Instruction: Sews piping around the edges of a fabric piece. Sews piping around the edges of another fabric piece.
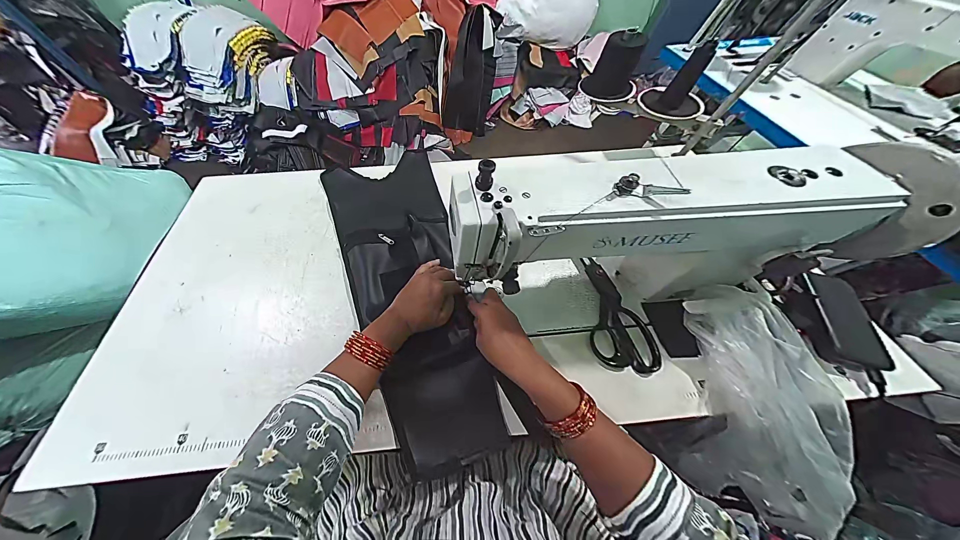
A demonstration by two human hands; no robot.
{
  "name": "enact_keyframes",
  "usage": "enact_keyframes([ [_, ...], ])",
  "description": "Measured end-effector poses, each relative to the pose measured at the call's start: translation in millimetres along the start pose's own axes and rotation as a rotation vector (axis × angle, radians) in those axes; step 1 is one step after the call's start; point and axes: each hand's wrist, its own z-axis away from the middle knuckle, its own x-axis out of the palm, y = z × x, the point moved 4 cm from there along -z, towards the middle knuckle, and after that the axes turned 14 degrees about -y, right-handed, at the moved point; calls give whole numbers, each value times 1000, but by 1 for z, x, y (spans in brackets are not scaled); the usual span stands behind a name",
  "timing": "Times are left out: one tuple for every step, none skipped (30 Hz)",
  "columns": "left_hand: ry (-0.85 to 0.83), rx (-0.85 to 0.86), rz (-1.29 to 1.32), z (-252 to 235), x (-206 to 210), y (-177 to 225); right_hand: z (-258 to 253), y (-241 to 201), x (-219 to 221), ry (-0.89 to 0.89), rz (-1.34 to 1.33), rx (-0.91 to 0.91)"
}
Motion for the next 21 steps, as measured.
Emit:
enact_keyframes([
  [3, 11, -4, 0, 0, 0, 0, 1, 0, 10, -4, -7],
  [-2, 18, -5, 1, -1, 0, 1, 2, 0, 17, -8, -11],
  [-8, 27, 0, 2, -3, 2, 2, 3, 1, 22, -14, -15],
  [-10, 39, 15, 2, -5, 7, 3, 4, 0, 32, -28, -22],
  [-25, 43, 44, 2, -8, 16, 4, 6, 0, 40, -43, -24],
  [-58, 29, 59, 2, -12, 29, 5, 9, 0, 60, -67, -26],
  [-117, -22, 49, 3, -14, 43, 6, 12, 1, 88, -92, -34],
  [-211, -118, 37, 4, -16, 57, 8, 15, 3, 107, -122, -46],
  [-329, -241, 32, 6, -17, 70, 9, 18, 5, 126, -162, -63],
  [-425, -355, 38, 7, -19, 79, 11, 22, 7, 148, -195, -78],
  [-460, -443, 44, 9, -20, 86, 13, 24, 9, 176, -227, -96],
  [-453, -504, 51, 11, -19, 88, 17, 27, 11, 198, -254, -107],
  [-428, -530, 47, 15, -18, 87, 20, 29, 13, 215, -272, -109],
  [-398, -529, 47, 18, -15, 83, 23, 32, 15, 226, -284, -107],
  [-374, -511, 49, 21, -12, 77, 26, 34, 16, 229, -295, -102],
  [-355, -485, 66, 23, -9, 72, 29, 36, 18, 223, -305, -96],
  [-341, -465, 92, 24, -9, 69, 32, 38, 19, 210, -316, -90],
  [-328, -442, 111, 25, -9, 67, 34, 39, 20, 198, -332, -89],
  [-297, -411, 118, 26, -8, 66, 35, 40, 21, 187, -350, -92],
  [-262, -378, 119, 26, -8, 64, 36, 40, 22, 175, -371, -95],
  [-224, -347, 117, 28, -6, 63, 36, 41, 23, 164, -400, -101],
])
